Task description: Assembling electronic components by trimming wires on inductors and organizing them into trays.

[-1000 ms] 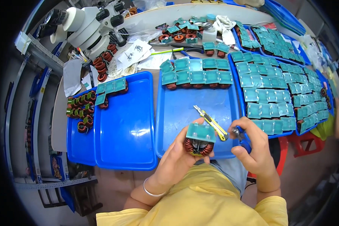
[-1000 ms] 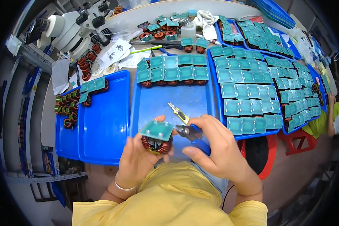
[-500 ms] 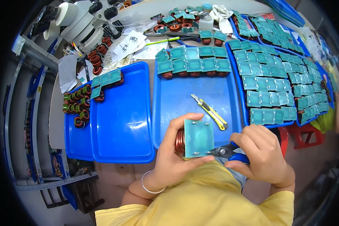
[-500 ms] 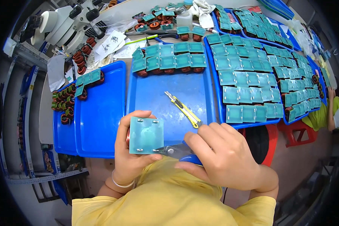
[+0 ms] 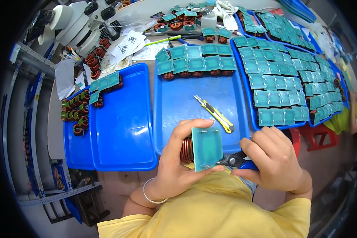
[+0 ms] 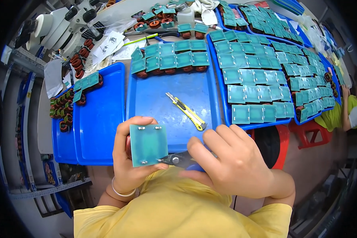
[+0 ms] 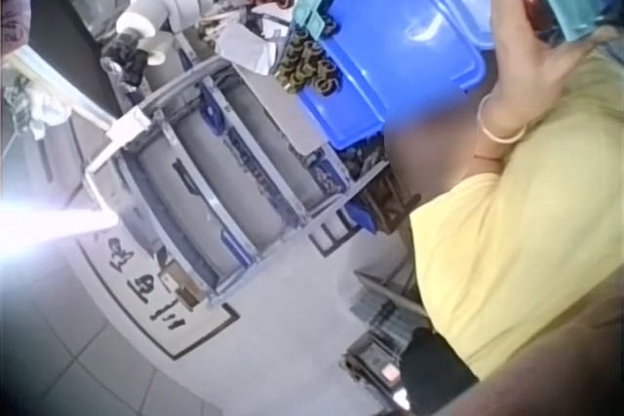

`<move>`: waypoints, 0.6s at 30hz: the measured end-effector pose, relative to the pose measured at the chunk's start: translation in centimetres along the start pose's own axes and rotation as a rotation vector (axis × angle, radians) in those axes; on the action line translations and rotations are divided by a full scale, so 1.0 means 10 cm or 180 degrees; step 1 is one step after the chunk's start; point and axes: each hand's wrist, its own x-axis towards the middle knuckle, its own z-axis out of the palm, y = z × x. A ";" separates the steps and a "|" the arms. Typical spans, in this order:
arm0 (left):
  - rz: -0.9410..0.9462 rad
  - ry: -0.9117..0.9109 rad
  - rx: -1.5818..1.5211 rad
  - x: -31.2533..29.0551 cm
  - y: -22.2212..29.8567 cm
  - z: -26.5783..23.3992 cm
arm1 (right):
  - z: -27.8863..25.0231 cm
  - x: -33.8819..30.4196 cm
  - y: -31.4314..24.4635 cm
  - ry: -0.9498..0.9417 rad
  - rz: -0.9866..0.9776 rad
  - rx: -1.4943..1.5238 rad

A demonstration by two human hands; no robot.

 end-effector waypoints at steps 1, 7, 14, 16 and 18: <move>-0.0005 -0.0016 -0.0019 0.00 -0.01 0.01 | 0.02 -0.01 0.01 0.0067 -0.0032 0.0045; -0.0280 -0.0292 -0.0083 -0.01 -0.05 0.04 | 0.18 -0.19 0.06 -0.0018 0.0121 0.0184; -0.0658 -0.0522 -0.0705 -0.02 -0.10 0.10 | 0.18 -0.22 0.06 0.0214 0.0158 0.0498; -0.0609 -0.0558 -0.0603 -0.02 -0.10 0.10 | 0.15 -0.19 0.02 0.0204 0.0259 0.0350; -0.0487 -0.0525 -0.0563 -0.03 -0.09 0.10 | 0.12 -0.19 0.00 0.0167 0.0289 0.0315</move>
